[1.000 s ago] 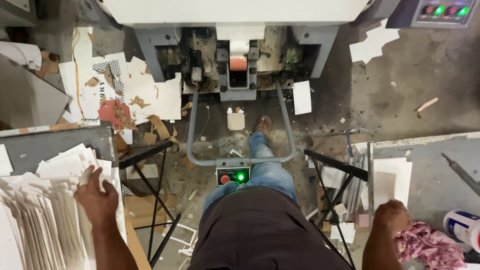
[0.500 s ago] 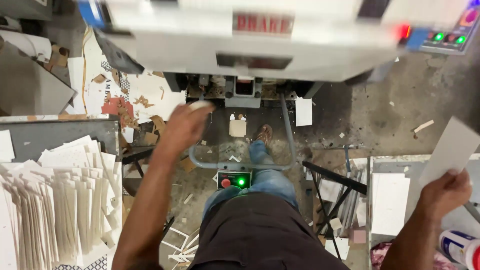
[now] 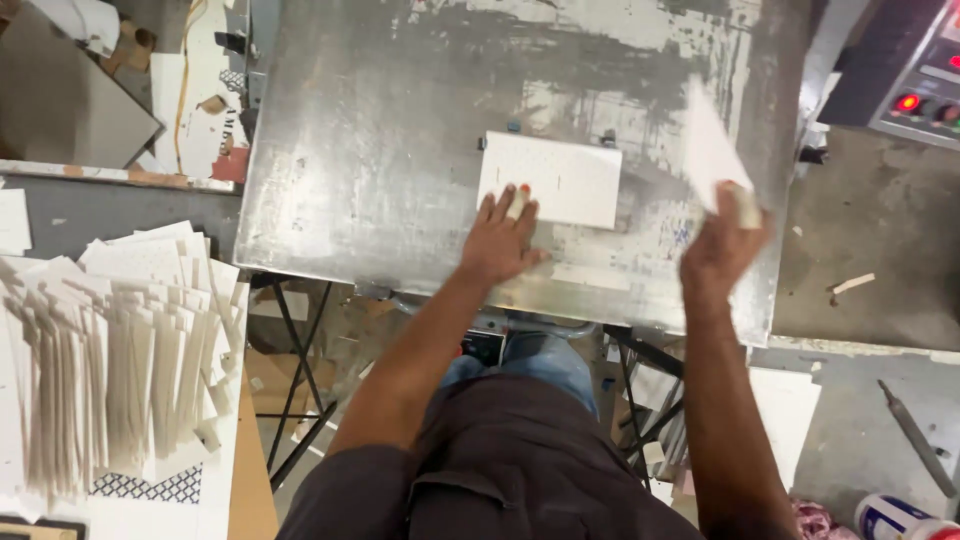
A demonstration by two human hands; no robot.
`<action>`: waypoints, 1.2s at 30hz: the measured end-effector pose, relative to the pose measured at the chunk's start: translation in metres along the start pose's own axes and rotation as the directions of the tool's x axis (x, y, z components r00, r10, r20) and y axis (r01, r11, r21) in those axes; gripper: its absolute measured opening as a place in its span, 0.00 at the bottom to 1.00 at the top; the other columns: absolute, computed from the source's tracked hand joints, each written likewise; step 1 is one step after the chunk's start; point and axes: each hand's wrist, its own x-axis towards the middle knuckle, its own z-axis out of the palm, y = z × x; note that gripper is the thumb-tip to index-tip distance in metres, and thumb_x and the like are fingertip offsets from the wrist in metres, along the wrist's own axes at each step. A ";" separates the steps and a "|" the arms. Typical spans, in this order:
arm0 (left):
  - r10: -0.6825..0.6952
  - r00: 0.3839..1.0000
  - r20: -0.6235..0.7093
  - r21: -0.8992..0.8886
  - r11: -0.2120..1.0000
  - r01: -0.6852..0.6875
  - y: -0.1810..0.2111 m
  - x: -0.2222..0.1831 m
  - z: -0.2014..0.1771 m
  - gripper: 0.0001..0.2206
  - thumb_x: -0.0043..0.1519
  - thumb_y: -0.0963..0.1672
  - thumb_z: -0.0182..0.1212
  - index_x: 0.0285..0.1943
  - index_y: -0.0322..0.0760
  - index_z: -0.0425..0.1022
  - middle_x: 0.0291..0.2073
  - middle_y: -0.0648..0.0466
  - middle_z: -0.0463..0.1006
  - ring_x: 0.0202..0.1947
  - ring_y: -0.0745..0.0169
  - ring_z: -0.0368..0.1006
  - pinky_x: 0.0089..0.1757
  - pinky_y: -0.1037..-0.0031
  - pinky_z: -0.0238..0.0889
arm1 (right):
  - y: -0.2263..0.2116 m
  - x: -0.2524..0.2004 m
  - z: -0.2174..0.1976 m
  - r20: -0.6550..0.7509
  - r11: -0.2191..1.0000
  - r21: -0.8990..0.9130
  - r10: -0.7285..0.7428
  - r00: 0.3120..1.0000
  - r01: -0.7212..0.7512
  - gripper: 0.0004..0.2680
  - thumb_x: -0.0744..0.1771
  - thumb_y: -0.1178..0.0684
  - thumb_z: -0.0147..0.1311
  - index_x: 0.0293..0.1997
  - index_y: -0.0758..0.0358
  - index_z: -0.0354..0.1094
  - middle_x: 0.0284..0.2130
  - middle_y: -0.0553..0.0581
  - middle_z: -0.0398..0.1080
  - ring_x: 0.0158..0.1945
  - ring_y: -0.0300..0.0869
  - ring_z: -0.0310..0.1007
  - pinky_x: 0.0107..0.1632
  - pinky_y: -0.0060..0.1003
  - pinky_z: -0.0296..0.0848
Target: The recorder is operating a die-cutting machine to process white paper sheets.
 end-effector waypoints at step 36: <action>-0.340 0.448 -0.827 0.164 0.615 0.771 -0.224 -0.418 -0.044 0.12 0.79 0.38 0.45 0.50 0.31 0.77 0.44 0.46 0.81 0.45 0.53 0.75 0.47 0.64 0.65 | -0.080 -0.014 0.166 0.702 0.988 0.149 -0.126 0.700 0.029 0.25 0.66 0.35 0.61 0.66 0.60 0.70 0.44 0.69 0.72 0.57 0.59 0.67 0.57 0.56 0.54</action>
